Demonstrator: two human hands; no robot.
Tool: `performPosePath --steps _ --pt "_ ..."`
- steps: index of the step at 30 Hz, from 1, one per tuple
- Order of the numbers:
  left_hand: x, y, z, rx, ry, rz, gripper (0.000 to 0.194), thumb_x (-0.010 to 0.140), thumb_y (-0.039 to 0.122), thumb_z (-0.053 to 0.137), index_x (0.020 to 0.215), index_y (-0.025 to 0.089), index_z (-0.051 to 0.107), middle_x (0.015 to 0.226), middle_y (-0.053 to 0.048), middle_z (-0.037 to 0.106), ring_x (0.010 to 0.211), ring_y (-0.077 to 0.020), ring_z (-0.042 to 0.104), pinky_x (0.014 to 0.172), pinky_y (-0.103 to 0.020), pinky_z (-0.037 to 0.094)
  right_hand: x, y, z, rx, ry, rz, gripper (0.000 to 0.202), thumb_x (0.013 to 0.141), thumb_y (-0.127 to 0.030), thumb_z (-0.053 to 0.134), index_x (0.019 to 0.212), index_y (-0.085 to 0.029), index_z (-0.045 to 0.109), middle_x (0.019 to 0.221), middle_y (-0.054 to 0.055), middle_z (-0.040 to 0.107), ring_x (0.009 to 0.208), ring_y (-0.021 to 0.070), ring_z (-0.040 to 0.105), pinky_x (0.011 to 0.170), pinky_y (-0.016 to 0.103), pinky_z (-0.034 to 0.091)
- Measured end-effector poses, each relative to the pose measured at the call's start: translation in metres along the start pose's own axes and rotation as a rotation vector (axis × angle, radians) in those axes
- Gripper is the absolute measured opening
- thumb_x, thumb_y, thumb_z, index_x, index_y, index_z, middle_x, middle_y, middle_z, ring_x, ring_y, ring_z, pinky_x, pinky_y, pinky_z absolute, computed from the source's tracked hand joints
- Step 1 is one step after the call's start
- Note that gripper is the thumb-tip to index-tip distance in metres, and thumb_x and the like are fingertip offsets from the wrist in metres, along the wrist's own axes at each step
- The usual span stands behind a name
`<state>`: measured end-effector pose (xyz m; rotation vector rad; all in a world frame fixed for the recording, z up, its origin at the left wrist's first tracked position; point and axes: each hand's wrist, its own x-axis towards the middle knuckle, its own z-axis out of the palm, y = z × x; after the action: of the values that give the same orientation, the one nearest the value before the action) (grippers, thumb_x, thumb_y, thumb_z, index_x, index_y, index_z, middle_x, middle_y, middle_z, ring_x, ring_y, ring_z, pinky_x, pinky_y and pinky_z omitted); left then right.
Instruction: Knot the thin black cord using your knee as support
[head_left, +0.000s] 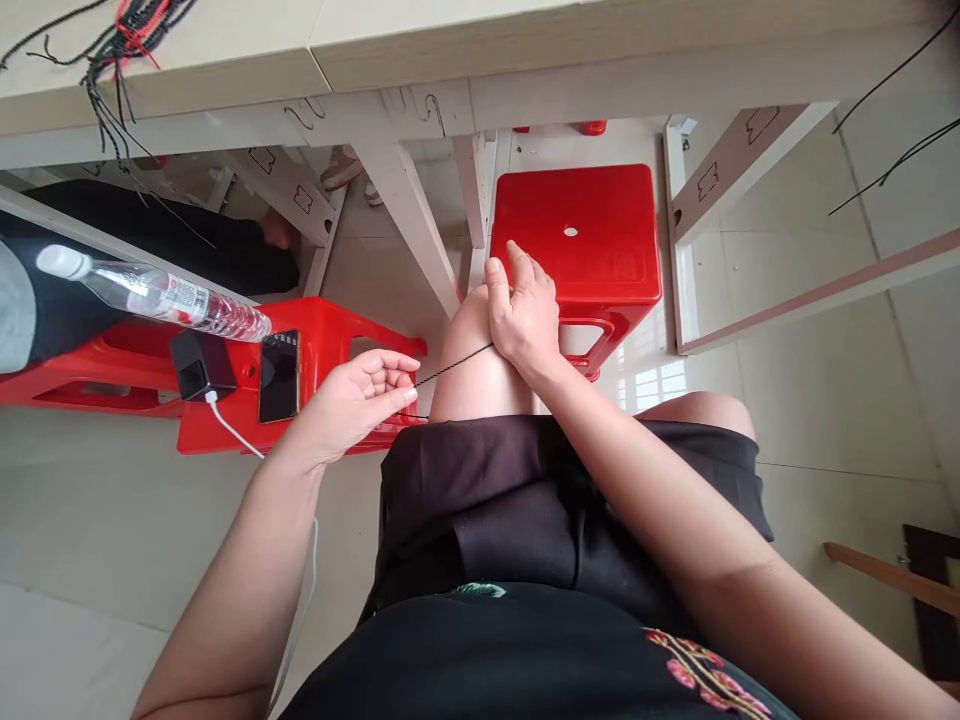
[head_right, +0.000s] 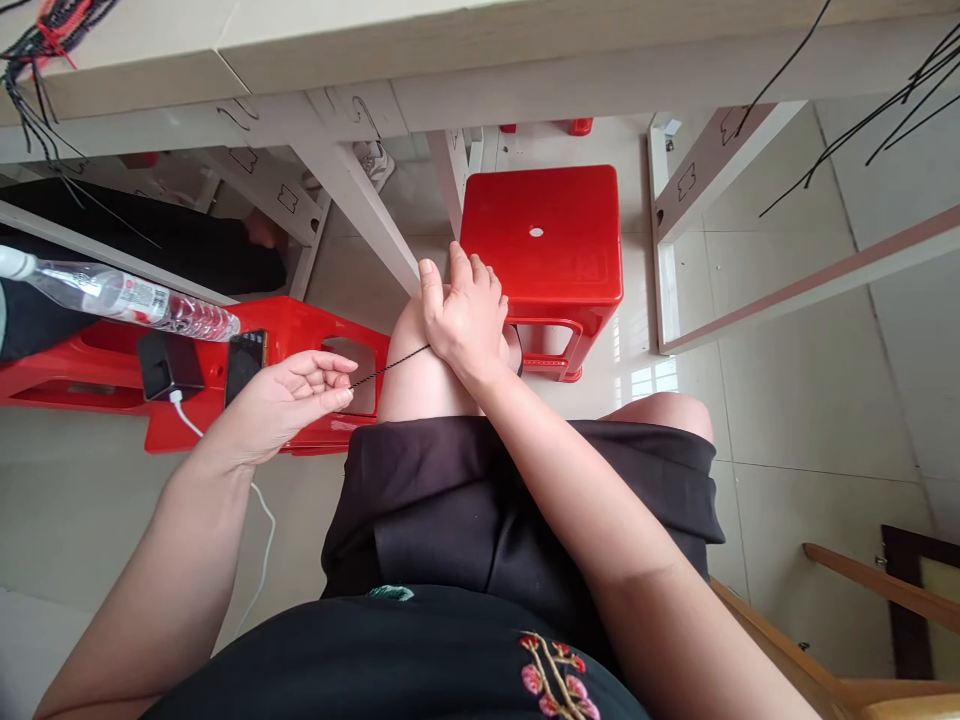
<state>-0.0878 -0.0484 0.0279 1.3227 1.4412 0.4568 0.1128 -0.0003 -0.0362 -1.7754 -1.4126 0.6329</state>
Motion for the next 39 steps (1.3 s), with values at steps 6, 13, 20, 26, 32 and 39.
performPosePath --steps 6,13,20,26,32,39 --pt "-0.001 -0.001 0.001 -0.198 -0.066 -0.088 0.023 0.075 0.026 0.065 0.096 0.020 0.058 0.067 0.002 0.060 0.061 -0.0091 0.057 0.063 -0.023 0.049 -0.001 -0.004 -0.002 -0.056 -0.040 0.038 0.061 0.090 -0.059 0.014 0.137 -0.024 0.032 0.139 0.008 0.038 0.132 0.0302 0.027 0.102 0.058 0.026" --pt "-0.011 -0.003 -0.007 -0.343 -0.071 -0.167 0.022 0.079 0.035 0.060 0.093 0.018 0.062 0.075 -0.006 0.063 0.067 -0.0131 0.058 0.059 -0.027 0.049 -0.002 0.000 -0.002 0.039 -0.019 0.023 0.061 0.089 -0.062 0.018 0.134 -0.026 0.036 0.138 0.007 0.040 0.132 0.0310 0.028 0.102 0.060 0.023" --pt "-0.021 -0.004 -0.007 -0.113 0.014 -0.095 0.021 0.071 0.013 0.064 0.089 0.022 0.062 0.077 0.002 0.057 0.066 -0.0097 0.057 0.064 -0.026 0.051 -0.003 0.004 0.001 0.081 -0.002 -0.007 0.062 0.088 -0.063 0.019 0.134 -0.025 0.037 0.137 0.008 0.041 0.131 0.0320 0.028 0.102 0.062 0.022" --pt "-0.017 -0.003 -0.008 -0.086 -0.026 -0.120 0.017 0.076 0.014 0.057 0.092 0.021 0.059 0.073 0.002 0.058 0.063 -0.0094 0.056 0.064 -0.026 0.050 -0.004 -0.002 -0.002 0.056 0.003 0.009 0.061 0.088 -0.062 0.020 0.133 -0.026 0.040 0.136 0.007 0.043 0.130 0.0308 0.031 0.102 0.060 0.025" --pt "-0.008 0.007 0.001 -0.005 -0.149 -0.083 0.025 0.080 0.028 0.056 0.104 0.019 0.055 0.081 -0.002 0.060 0.070 -0.0126 0.059 0.068 -0.030 0.052 -0.005 -0.008 -0.004 0.010 -0.017 0.056 0.062 0.089 -0.060 0.021 0.134 -0.021 0.038 0.137 0.009 0.043 0.131 0.0294 0.030 0.104 0.054 0.026" --pt "0.015 0.030 0.045 0.189 0.085 0.334 0.031 0.069 0.023 0.066 0.098 0.020 0.054 0.098 -0.004 0.062 0.083 -0.0142 0.060 0.072 -0.028 0.051 -0.006 -0.008 -0.002 0.025 -0.008 0.052 0.063 0.089 -0.061 0.018 0.134 -0.022 0.039 0.135 0.009 0.045 0.129 0.0293 0.033 0.102 0.052 0.029"
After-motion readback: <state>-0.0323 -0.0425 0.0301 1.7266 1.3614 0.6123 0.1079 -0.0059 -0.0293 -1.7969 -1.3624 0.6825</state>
